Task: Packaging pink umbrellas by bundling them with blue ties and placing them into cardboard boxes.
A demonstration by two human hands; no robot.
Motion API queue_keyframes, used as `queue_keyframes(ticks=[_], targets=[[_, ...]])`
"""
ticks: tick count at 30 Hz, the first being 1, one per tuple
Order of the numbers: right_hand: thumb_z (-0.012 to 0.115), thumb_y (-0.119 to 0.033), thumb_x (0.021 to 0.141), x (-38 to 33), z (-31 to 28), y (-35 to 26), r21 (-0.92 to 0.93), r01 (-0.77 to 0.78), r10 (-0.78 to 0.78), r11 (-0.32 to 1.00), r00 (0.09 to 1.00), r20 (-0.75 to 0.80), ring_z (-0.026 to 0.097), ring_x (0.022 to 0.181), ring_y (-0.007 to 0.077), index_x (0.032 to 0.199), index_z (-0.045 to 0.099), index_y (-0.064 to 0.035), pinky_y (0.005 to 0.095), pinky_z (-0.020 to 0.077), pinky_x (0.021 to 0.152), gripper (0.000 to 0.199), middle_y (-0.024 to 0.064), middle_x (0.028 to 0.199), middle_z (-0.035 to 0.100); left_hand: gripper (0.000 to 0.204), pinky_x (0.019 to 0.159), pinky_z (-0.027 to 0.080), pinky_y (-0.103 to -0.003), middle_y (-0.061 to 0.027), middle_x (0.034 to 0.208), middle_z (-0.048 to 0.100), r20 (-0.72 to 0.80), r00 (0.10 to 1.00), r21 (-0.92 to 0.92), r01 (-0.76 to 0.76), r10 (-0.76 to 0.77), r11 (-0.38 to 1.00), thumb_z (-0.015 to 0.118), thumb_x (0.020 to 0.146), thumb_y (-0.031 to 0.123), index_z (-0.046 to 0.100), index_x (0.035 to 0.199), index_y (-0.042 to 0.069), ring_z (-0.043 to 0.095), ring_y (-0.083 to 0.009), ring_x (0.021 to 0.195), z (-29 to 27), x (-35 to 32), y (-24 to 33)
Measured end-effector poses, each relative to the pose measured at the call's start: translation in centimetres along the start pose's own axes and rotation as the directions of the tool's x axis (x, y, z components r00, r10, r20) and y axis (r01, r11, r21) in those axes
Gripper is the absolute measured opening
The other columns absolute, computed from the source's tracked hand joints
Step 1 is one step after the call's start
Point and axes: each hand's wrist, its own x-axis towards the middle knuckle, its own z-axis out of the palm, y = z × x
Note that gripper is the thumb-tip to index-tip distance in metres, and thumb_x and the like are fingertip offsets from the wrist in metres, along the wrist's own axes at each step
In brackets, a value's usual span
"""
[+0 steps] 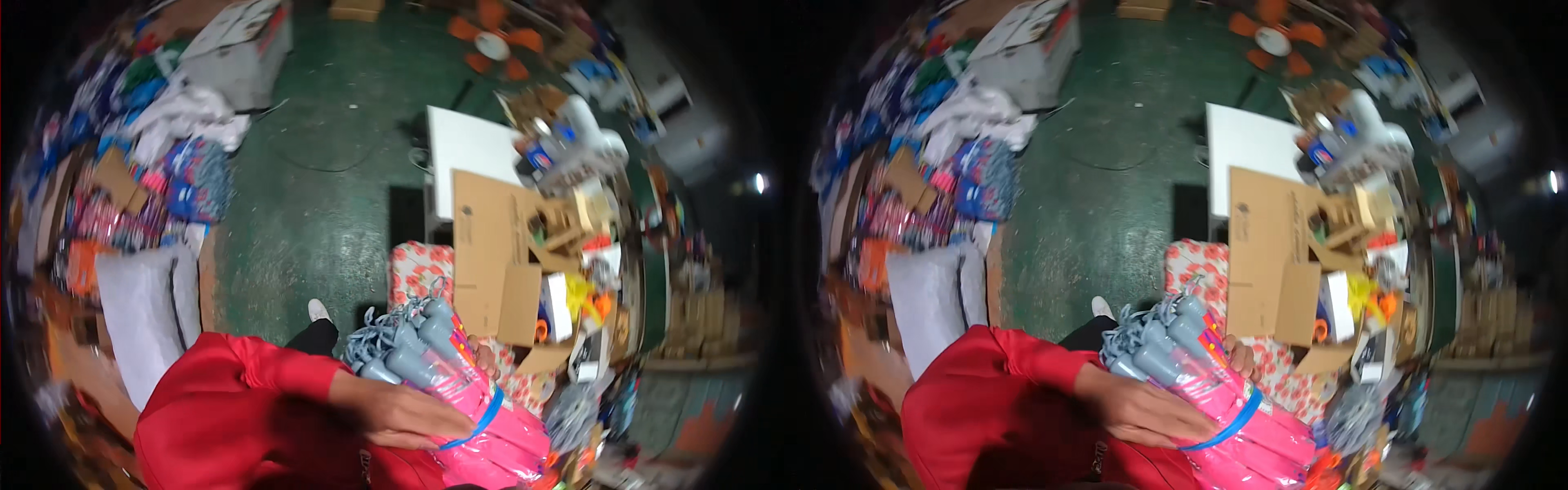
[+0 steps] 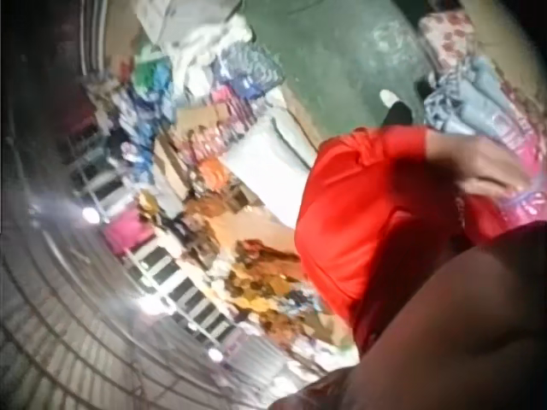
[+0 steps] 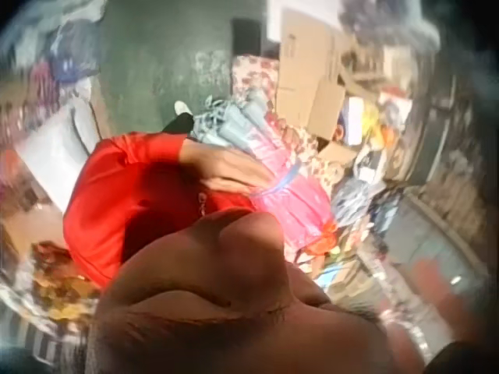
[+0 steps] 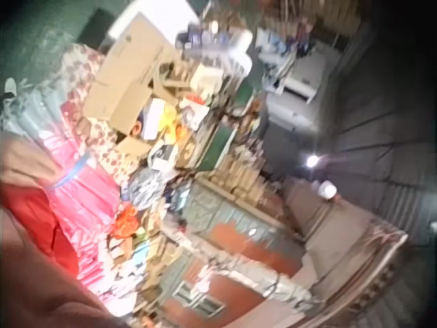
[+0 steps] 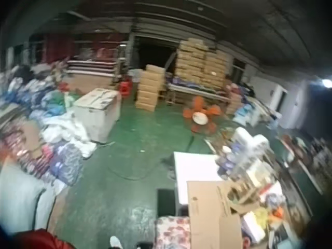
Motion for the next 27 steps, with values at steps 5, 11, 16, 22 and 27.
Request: queue_keyframes(ticks=[5, 11, 16, 22, 27], targets=[[0.048, -0.032, 0.098, -3.2, 13.2, -1.8, 0.059, 0.085, -0.097, 0.995, 0.964, 0.249, 0.06, 0.107, 0.0164, 0.107, 0.067, -0.0154, 0.0338, 0.0399, 0.1, 0.027, 0.0009, 0.107, 0.07, 0.06, 0.085, 0.054, -0.034, -0.0233, 0.138, 0.055, -0.362, 0.902, -0.255, 0.144, -0.233, 0.956, 0.057, 0.099, 0.023, 0.034, 0.149, -0.003, 0.069, -0.0315, 0.104, -13.8, -4.5, 8.9], [0.048, -0.033, 0.097, -8.6, 30.5, -4.1, 0.274, 0.176, -0.292, 0.945, 0.83, 0.474, 0.06, 0.107, 0.0167, 0.103, 0.069, -0.0156, 0.0339, 0.0388, 0.1, 0.028, 0.0004, 0.104, 0.071, 0.108, 0.063, 0.062, -0.036, -0.0372, 0.142, 0.043, -0.603, 0.775, -0.446, -0.133, -0.187, 0.885, 0.04, 0.086, 0.079, 0.007, 0.158, 0.005, 0.073, -0.0382, 0.074, -20.1, -15.9, 18.4], [0.049, -0.034, 0.097, -15.2, 44.9, -7.1, 0.489, 0.204, -0.482, 0.848, 0.682, 0.551, 0.06, 0.106, 0.0169, 0.099, 0.071, -0.0157, 0.034, 0.0379, 0.101, 0.029, -0.0001, 0.101, 0.072, 0.108, 0.054, 0.062, -0.035, -0.0412, 0.147, 0.031, -0.702, 0.635, -0.196, -0.608, 0.323, 0.769, 0.037, 0.085, 0.081, -0.007, 0.158, 0.015, 0.071, -0.0401, 0.066, -20.0, -22.5, 23.4], [0.05, -0.036, 0.096, -25.5, 58.5, -11.5, 0.667, 0.222, -0.648, 0.711, 0.576, 0.499, 0.061, 0.106, 0.0172, 0.095, 0.074, -0.0159, 0.034, 0.0368, 0.101, 0.031, -0.0006, 0.099, 0.073, 0.116, 0.043, 0.057, -0.028, -0.0451, 0.139, 0.037, -0.596, 0.668, 0.093, -0.494, 0.446, 0.864, 0.042, 0.081, 0.082, -0.003, 0.157, 0.007, 0.066, -0.0309, 0.05, -21.5, -30.2, 28.8], [0.05, -0.036, 0.095, -35.2, 67.6, -16.5, 0.783, 0.188, -0.738, 0.592, 0.517, 0.434, 0.061, 0.106, 0.0174, 0.092, 0.075, -0.016, 0.0341, 0.0361, 0.101, 0.032, -0.0009, 0.097, 0.074, 0.092, 0.04, 0.052, -0.024, -0.0372, 0.114, 0.062, -0.871, 0.459, 0.139, -0.112, 0.175, 0.984, 0.049, 0.094, 0.063, 0.026, 0.151, -0.005, 0.063, -0.0224, 0.044, -21.5, -38.2, 32.8]])
